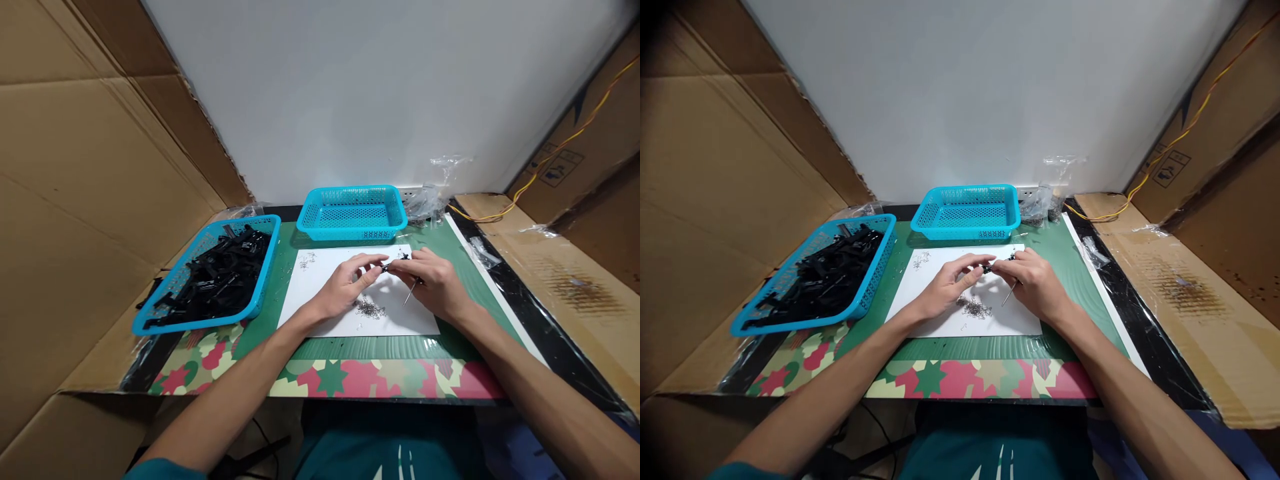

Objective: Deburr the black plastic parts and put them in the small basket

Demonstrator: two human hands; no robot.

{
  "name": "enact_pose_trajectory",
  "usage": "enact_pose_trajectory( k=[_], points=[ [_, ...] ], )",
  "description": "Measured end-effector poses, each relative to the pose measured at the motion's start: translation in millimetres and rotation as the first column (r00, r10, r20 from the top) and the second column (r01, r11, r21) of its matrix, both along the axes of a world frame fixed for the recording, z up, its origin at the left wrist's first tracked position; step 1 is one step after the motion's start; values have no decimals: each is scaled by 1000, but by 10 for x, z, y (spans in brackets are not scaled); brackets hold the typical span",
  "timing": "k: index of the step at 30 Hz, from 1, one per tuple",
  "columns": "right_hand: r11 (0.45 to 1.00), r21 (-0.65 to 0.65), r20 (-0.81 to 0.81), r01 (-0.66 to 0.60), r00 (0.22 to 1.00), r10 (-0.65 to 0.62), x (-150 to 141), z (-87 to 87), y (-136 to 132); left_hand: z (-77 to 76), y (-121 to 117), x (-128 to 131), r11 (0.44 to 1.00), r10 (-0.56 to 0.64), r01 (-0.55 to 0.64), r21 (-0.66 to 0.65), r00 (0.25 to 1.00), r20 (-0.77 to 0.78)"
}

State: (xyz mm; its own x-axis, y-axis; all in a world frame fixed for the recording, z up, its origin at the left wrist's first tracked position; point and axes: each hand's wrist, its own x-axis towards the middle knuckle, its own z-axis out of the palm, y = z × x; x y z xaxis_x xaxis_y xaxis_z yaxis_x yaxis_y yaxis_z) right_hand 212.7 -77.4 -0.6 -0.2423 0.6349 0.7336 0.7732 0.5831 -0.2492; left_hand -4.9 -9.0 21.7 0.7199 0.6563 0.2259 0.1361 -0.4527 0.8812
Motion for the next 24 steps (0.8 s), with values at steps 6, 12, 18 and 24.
enact_pose_trajectory(
  k=[6, 12, 18, 24],
  points=[
    [973, -231, -91, 9, 995, -31, 26, -51, 27, -89, 5, 10, 949, 141, -142, 282, 990, 25],
    [906, -420, -164, -53, 986, -18, 7, 16, -5, -219, 56, -17, 884, 245, -216, 415, 969, -17],
    [923, -374, 40, -89, 993, 112, 49, -10, 5, -258, 85, -37, 892, 281, -232, 388, 957, -74],
    [985, -168, 12, -30, 999, 33, 82, 13, -15, -233, 49, -34, 889, 248, -198, 414, 966, -69]
  ],
)
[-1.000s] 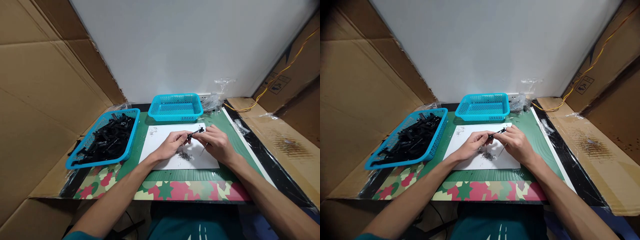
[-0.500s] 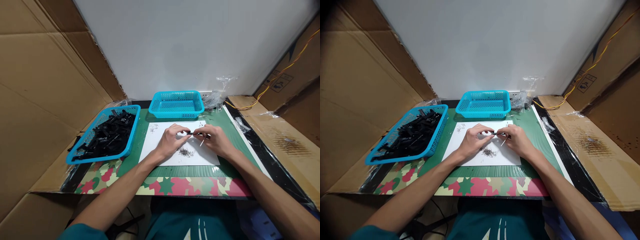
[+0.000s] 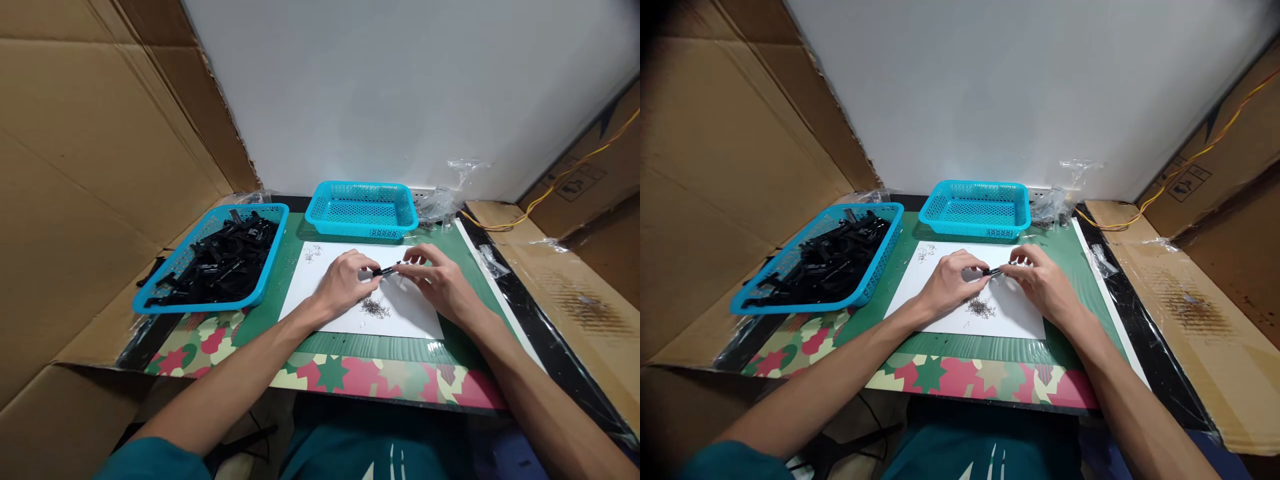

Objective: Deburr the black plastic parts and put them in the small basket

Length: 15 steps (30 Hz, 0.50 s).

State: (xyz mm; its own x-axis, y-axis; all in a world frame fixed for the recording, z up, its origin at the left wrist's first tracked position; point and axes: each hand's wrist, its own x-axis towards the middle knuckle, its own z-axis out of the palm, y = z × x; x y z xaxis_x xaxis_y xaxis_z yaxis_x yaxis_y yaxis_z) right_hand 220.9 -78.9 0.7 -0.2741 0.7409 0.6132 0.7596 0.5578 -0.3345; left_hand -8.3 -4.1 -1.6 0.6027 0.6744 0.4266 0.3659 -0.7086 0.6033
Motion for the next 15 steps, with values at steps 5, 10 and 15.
enact_pose_trajectory(
  k=[5, 10, 15],
  points=[
    [982, -185, -338, -25, 940, -40, -57, 66, -46, 13, -19, 8, 999, 2, -1, 32, 1000, -30],
    [886, -452, -321, -106, 946, -50, -72, 42, -30, -15, -5, 16, 999, 2, -1, 34, 1000, -19],
    [890, -455, -163, -33, 985, -46, -54, -6, -12, -35, 9, 16, 999, 1, 0, 40, 1000, -20]
  ],
)
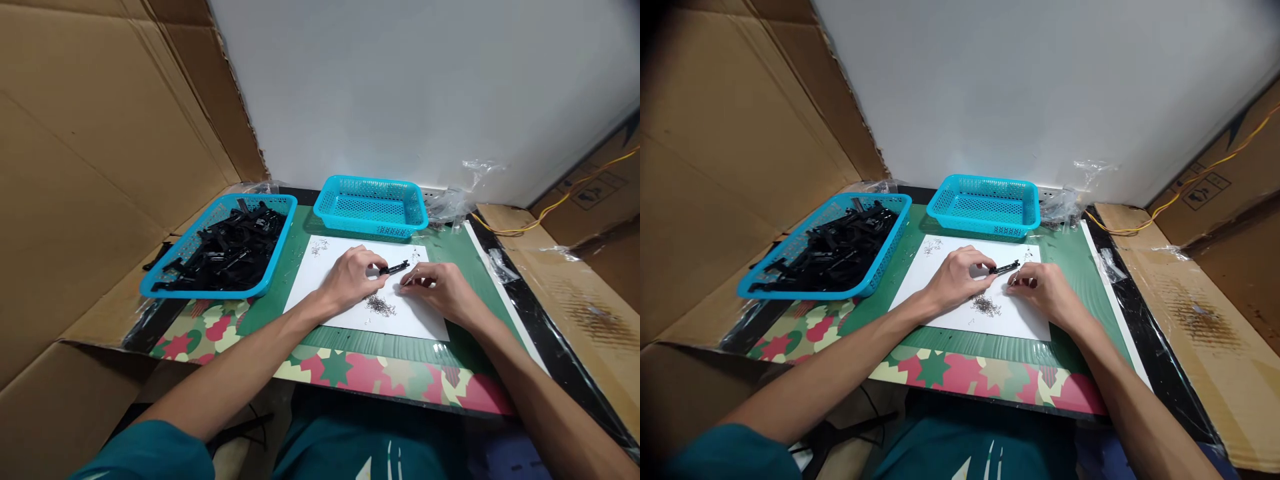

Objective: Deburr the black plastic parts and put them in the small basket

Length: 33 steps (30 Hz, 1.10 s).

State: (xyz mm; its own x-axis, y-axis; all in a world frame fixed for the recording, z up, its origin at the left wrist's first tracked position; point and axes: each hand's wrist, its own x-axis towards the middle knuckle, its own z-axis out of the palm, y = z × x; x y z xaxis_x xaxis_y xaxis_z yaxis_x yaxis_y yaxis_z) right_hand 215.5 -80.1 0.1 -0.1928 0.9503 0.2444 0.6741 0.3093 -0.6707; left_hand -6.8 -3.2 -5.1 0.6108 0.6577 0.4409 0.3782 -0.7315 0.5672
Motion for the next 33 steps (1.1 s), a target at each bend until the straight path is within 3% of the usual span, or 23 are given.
enact_pose_trajectory(
  k=[4, 11, 25, 33],
  points=[
    [999, 4, -14, -41, 999, 41, -2, 29, -22, -18, -3, 2, 1000, -14, 14, -9, 1000, 11],
    [995, 30, -238, 100, 967, -90, -117, 114, 80, -86, 1, 43, 991, -89, 88, 105, 996, 10],
    [992, 86, -132, 91, 988, -79, -230, 33, 143, -112, 2, 66, 983, -106, 109, 145, 994, -23],
    [986, 102, -128, 132, 985, -119, -224, 8, 84, -73, -21, 80, 993, -91, 91, 78, 996, -5]
  ],
)
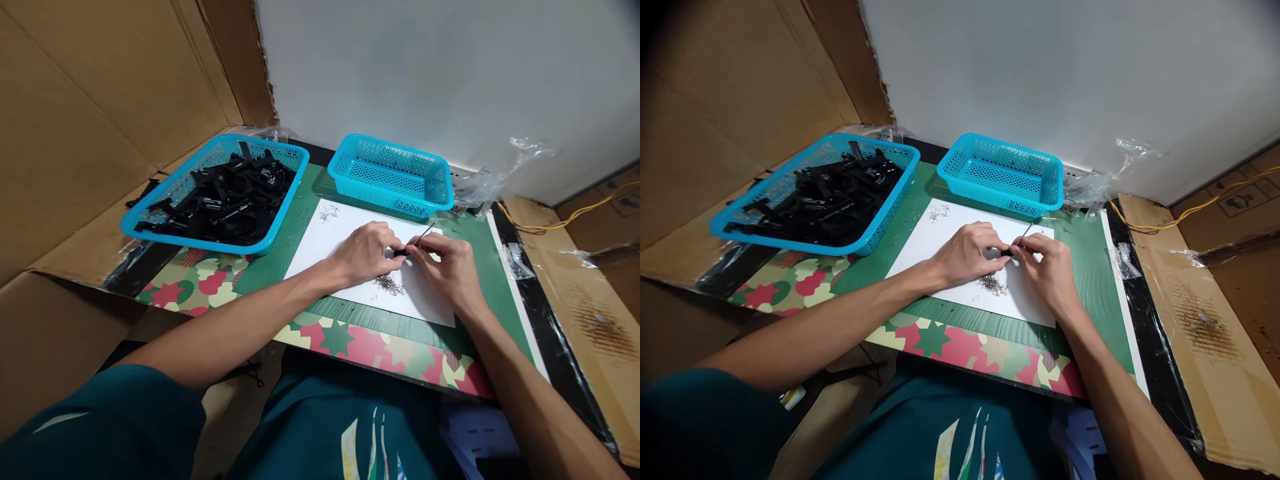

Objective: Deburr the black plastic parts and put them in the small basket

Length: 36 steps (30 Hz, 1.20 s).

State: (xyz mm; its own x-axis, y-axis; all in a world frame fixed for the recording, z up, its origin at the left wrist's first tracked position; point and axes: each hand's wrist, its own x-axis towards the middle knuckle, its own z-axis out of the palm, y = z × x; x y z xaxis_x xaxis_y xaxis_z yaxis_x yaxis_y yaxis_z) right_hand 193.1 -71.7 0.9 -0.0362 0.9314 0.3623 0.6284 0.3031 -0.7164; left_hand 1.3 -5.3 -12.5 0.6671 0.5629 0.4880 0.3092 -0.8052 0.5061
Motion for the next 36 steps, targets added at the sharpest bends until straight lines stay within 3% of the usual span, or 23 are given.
enact_pose_trajectory(
  k=[8, 11, 15, 20, 23, 26, 31, 36],
  points=[
    [996, -67, -114, 63, 991, -71, 5, 61, 6, 4, -1, 15, 999, -14, 13, 31, 999, 33],
    [998, -49, -224, 42, 973, -52, 34, 73, 11, 28, -11, 10, 999, 13, -14, 38, 999, 39],
    [999, -32, -331, 3, 944, -13, 98, 50, 12, 85, -22, -2, 988, 125, -116, -106, 988, 90],
    [994, -92, -179, 56, 981, -72, 168, -14, 21, 99, 16, -3, 942, 218, -174, -287, 967, 129],
    [982, -154, 19, 113, 994, -112, 141, -37, 26, 89, 48, 2, 933, 216, -145, -330, 958, 188],
    [972, -164, 120, 170, 981, -152, 69, -62, 42, 99, 62, 7, 927, 190, -96, -362, 954, 234],
    [969, -175, 155, 175, 977, -148, -9, -126, 101, 127, 51, 5, 907, 168, -51, -417, 953, 251],
    [968, -214, 79, 132, 990, -117, 23, -127, 111, 106, 66, -15, 866, 154, -28, -500, 965, 213]
  ],
)
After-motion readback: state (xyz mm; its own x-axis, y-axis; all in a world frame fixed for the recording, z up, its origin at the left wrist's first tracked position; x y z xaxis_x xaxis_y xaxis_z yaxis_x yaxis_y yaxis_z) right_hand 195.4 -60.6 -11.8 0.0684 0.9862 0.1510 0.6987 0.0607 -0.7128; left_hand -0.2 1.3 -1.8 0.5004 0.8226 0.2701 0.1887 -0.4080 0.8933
